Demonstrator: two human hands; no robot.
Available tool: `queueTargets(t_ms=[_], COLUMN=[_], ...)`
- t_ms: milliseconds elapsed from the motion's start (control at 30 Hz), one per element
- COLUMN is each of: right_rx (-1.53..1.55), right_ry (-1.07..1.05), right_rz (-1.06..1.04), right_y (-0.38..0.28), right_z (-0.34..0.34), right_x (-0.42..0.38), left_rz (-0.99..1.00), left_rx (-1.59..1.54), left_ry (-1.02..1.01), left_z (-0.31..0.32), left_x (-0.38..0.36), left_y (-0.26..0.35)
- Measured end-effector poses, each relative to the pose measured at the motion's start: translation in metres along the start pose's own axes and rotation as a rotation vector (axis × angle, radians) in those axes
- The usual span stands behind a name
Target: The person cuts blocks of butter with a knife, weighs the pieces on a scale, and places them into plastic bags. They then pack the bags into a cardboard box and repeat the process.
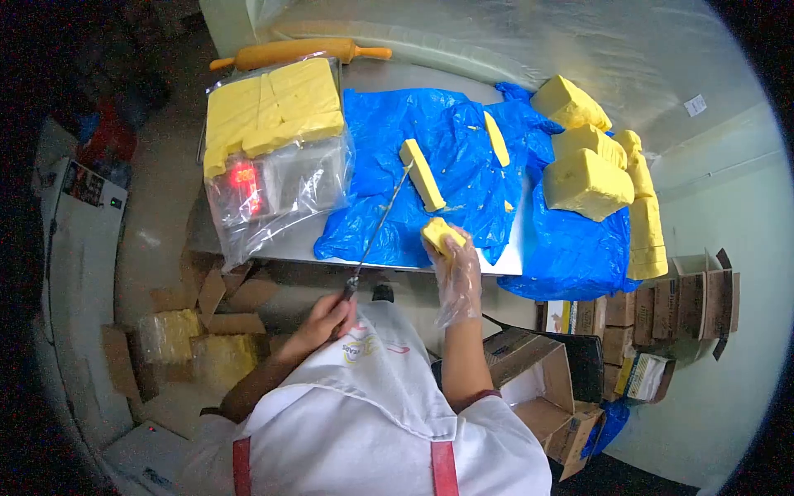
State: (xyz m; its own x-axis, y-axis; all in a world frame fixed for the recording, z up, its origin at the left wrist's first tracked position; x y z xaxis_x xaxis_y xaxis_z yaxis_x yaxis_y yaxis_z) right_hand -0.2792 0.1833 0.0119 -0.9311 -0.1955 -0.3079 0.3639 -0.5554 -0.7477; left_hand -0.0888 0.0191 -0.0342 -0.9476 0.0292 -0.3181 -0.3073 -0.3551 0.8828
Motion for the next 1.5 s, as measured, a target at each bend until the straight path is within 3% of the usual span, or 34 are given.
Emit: queueTargets(t_ms=[67, 133, 200, 233, 300, 667, 1167, 1267, 1367, 1467, 1500], right_rx=[0.115, 0.004, 0.417, 0.365, 0.325, 0.293, 0.148, -1.268, -0.582, -0.813, -0.664], right_ry=[-0.062, -0.170, -0.165, -0.064, -0.057, 0.082, 0.053, 0.089, 0.034, -0.053, -0.043], right_rz=[0.082, 0.103, 0.309, 0.278, 0.239, 0.166, 0.129, -0.281, -0.609, -0.608, -0.520], right_y=[0.020, 0.033, 0.050, 0.055, 0.055, 0.058, 0.033, -0.004, -0.022, -0.018, -0.012], right_z=[0.006, 0.017, 0.032, 0.026, 0.028, 0.011, 0.040, 0.040, 0.020, 0.043, 0.037], right_x=[0.007, 0.017, 0.021, 0.025, 0.026, 0.035, 0.026, 0.044, 0.040, 0.034, 0.041], left_rz=[-0.002, 0.089, 0.126, 0.106, 0.063, 0.029, -0.038, -0.033, 0.017, 0.085, 0.113], left_rx=[0.040, 0.170, 0.324, 0.405, 0.514, 0.587, 0.674, 0.645, 0.571, 0.525, 0.527], left_ry=[0.099, 0.163, 0.187, 0.180, 0.161, 0.183, 0.131, 0.181, 0.225, 0.174, 0.159], left_z=[0.021, 0.021, 0.020, 0.021, 0.024, 0.023, 0.007, 0.001, 0.003, 0.013, 0.013], left_x=[0.015, 0.022, 0.026, 0.024, 0.023, 0.025, 0.048, 0.060, 0.065, 0.072, 0.075], left_y=[0.034, 0.042, 0.048, 0.045, 0.037, 0.030, 0.026, 0.018, 0.028, 0.033, 0.034])
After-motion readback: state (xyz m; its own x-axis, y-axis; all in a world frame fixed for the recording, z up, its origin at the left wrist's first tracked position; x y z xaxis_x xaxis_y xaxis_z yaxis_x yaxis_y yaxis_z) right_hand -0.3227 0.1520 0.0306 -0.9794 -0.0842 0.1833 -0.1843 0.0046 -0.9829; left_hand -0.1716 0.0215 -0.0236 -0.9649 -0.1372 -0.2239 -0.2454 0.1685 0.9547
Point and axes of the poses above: each hand's wrist, its own x-axis towards the middle knuckle, its own z-axis out of the palm, y = z × x, the point moved 10 cm from there along x, towards the middle knuckle, and after that the axes turned 4 degrees about y, right-handed, at the moved point
